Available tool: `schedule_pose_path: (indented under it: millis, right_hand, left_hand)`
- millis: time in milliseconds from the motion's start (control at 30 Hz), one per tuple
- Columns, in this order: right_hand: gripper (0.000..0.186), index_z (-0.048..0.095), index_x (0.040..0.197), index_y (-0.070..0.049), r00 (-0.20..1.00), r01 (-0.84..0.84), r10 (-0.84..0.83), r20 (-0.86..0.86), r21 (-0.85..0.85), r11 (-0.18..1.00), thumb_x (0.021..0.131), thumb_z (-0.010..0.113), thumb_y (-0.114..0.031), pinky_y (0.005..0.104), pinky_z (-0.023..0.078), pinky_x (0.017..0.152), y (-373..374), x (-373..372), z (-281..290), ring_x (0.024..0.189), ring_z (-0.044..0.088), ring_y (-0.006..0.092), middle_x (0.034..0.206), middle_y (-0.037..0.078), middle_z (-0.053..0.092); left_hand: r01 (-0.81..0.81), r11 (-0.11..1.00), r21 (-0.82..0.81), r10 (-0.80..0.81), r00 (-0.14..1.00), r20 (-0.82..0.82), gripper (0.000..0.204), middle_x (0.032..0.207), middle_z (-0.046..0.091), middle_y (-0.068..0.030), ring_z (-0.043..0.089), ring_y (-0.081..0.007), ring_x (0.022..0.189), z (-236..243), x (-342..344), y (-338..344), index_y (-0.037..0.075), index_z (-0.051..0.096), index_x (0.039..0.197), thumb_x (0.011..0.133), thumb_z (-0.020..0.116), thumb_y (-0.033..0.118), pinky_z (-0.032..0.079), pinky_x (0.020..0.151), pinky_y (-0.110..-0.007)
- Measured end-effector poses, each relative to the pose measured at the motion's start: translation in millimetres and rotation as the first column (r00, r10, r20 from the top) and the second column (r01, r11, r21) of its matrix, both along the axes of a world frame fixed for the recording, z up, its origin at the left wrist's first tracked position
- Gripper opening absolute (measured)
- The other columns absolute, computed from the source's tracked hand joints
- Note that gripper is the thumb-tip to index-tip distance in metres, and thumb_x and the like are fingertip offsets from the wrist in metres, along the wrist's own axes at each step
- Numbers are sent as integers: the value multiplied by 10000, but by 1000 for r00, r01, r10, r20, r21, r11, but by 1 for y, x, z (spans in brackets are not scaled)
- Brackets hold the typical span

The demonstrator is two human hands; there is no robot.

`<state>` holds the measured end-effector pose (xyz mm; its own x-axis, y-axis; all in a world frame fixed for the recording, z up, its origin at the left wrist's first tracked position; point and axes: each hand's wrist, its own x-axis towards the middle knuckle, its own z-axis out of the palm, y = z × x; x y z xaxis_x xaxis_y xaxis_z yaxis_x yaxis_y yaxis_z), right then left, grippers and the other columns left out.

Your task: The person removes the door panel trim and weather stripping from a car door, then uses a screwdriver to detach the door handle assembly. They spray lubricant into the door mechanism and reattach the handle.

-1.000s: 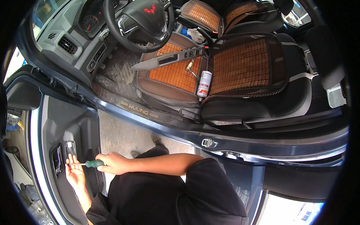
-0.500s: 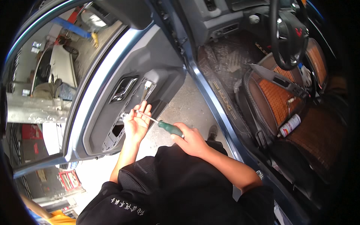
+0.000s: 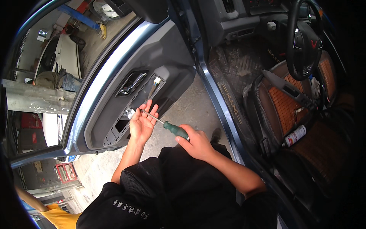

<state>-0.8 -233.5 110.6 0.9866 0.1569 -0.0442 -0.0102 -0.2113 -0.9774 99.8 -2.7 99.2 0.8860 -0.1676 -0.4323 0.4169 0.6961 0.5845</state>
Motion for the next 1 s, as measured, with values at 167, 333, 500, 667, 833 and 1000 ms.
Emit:
schedule_pose_path:
  millis: [167, 333, 500, 667, 833, 1000]
  right_hand:
    - [372, 555, 1139, -6, 999, 32, -32, 9, -9, 999, 879, 653, -252, 432, 513, 643, 2, -2, -1, 752, 665, 397, 812, 216, 656]
    - [391, 545, 1147, -22, 995, 48, -35, 96, -142, 989, 863, 660, -265, 440, 508, 607, 4, -4, 0, 700, 658, 376, 759, 178, 656]
    - [391, 548, 1130, -43, 967, 42, 58, 249, -377, 925, 831, 683, -255, 429, 495, 549, 6, -3, 6, 612, 643, 337, 664, 127, 634]
    - [379, 551, 1114, -50, 979, 60, 8, 206, -320, 946, 826, 685, -257, 430, 491, 530, 6, -1, -2, 558, 623, 344, 596, 123, 608]
    - [359, 564, 1120, -30, 989, 130, -135, 58, 78, 988, 862, 663, -259, 407, 484, 545, 4, -1, -22, 578, 639, 319, 625, 133, 606]
    - [370, 562, 1142, -9, 981, 191, -189, -28, 226, 955, 891, 639, -270, 361, 474, 574, -1, 7, -25, 611, 639, 261, 676, 144, 605]
  left_hand:
    - [18, 999, 39, -18, 1000, 7, 300, 1407, 502, -102, 505, -341, 1260, -3, 1, 0, 77, 564, 1103, 1028, 391, 310, 473, 964, -458]
    - [32, 960, 278, -53, 996, 70, 297, 1406, 493, -89, 525, -331, 1233, -2, 0, -4, 82, 554, 1114, 1036, 384, 313, 468, 961, -447]
    - [3, 901, 434, -42, 996, 79, 300, 1425, 457, -115, 541, -322, 1204, -3, -2, -12, 67, 521, 1135, 1046, 357, 301, 473, 935, -432]
    - [59, 919, 390, -94, 993, 69, 297, 1410, 485, -84, 551, -324, 1205, -1, 3, -10, 80, 537, 1133, 1040, 364, 303, 491, 916, -429]
    - [109, 953, 283, -143, 984, 104, 271, 1424, 459, -101, 540, -348, 1211, 6, 8, -9, 78, 549, 1086, 1014, 442, 316, 496, 925, -441]
    - [25, 945, 325, -83, 983, 165, 267, 1390, 476, -119, 581, -351, 1140, 14, 15, -6, 60, 588, 1001, 994, 483, 305, 530, 856, -454]
